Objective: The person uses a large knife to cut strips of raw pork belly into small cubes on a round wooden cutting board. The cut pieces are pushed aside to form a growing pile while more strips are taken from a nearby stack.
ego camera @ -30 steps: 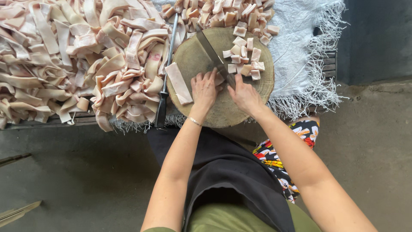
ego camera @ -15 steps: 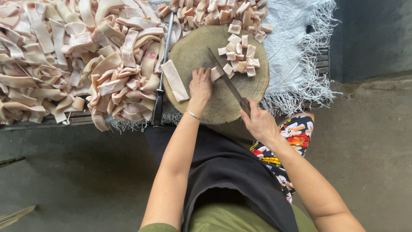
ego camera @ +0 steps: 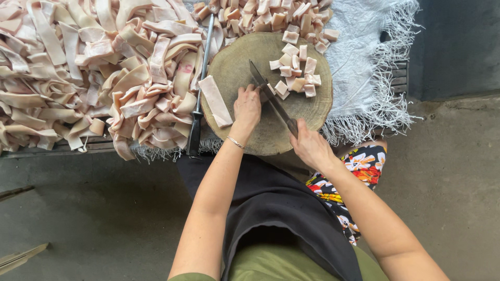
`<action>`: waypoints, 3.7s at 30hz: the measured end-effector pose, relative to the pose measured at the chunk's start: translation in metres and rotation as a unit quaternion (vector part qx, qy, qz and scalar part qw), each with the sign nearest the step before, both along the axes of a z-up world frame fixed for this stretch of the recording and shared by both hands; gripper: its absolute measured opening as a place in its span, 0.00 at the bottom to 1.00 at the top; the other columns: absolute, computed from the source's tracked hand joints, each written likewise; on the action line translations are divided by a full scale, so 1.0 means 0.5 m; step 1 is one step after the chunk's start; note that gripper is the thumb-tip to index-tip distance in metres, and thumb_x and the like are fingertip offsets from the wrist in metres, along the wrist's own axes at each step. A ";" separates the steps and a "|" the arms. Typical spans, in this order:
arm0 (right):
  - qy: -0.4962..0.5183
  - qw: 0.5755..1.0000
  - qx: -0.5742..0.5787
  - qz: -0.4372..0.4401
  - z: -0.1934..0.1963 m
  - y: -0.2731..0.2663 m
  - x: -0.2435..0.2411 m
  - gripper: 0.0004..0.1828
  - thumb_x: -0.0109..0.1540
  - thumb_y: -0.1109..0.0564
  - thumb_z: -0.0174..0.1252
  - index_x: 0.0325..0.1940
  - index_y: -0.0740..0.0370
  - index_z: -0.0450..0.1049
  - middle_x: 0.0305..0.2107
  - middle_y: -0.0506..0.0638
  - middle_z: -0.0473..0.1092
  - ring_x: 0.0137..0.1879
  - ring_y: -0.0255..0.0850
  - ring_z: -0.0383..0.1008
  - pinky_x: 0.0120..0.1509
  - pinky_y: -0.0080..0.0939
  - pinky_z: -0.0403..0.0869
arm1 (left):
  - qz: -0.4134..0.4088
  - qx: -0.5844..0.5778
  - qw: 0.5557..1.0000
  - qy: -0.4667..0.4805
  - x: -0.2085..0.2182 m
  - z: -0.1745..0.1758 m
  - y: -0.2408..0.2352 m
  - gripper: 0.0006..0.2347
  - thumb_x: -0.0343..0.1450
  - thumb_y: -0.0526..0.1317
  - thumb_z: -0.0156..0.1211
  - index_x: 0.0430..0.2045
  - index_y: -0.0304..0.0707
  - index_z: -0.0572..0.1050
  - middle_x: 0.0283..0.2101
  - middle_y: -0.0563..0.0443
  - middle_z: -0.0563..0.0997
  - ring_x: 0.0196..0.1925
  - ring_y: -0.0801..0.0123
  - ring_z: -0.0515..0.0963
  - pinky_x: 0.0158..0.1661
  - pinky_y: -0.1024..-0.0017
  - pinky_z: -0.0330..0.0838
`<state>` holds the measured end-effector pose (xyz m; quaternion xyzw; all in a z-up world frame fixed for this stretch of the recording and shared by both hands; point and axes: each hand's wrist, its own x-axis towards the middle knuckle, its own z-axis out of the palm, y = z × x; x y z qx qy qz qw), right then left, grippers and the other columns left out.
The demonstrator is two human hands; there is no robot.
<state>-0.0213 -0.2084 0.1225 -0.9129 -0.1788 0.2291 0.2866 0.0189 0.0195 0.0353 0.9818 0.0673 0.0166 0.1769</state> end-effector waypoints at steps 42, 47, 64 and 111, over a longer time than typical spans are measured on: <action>0.009 0.999 -0.014 -0.044 0.015 0.030 -0.056 0.21 0.67 0.52 0.53 0.57 0.65 0.57 0.27 0.74 0.73 0.37 0.74 0.75 0.43 0.72 0.72 | -0.004 -0.100 0.995 -0.017 -0.010 0.006 0.001 0.11 0.75 0.34 0.46 0.43 0.37 0.79 0.46 0.42 0.77 0.45 0.46 0.81 0.45 0.53 0.75; -0.006 0.999 0.000 -0.038 -0.030 0.077 0.009 0.22 0.67 0.52 0.53 0.58 0.67 0.56 0.27 0.75 0.73 0.38 0.74 0.75 0.44 0.72 0.72 | -0.008 -0.111 0.994 -0.012 -0.010 0.017 0.004 0.12 0.73 0.33 0.49 0.46 0.36 0.79 0.44 0.41 0.77 0.44 0.46 0.81 0.44 0.54 0.76; -0.013 0.996 0.066 -0.057 0.052 0.030 0.026 0.23 0.68 0.46 0.53 0.61 0.61 0.60 0.26 0.72 0.74 0.37 0.72 0.76 0.42 0.68 0.72 | 0.054 -0.274 0.960 0.019 -0.087 0.012 0.039 0.35 0.60 0.33 0.71 0.64 0.31 0.62 0.63 0.36 0.68 0.53 0.48 0.78 0.55 0.62 0.74; -0.057 0.991 0.112 -0.043 0.111 0.009 0.011 0.20 0.68 0.49 0.54 0.58 0.62 0.61 0.27 0.68 0.75 0.35 0.68 0.78 0.37 0.64 0.73 | 0.260 -0.711 0.653 -0.037 -0.073 0.043 0.059 0.23 0.79 0.43 0.51 0.70 0.38 0.61 0.63 0.46 0.68 0.61 0.61 0.75 0.58 0.71 0.77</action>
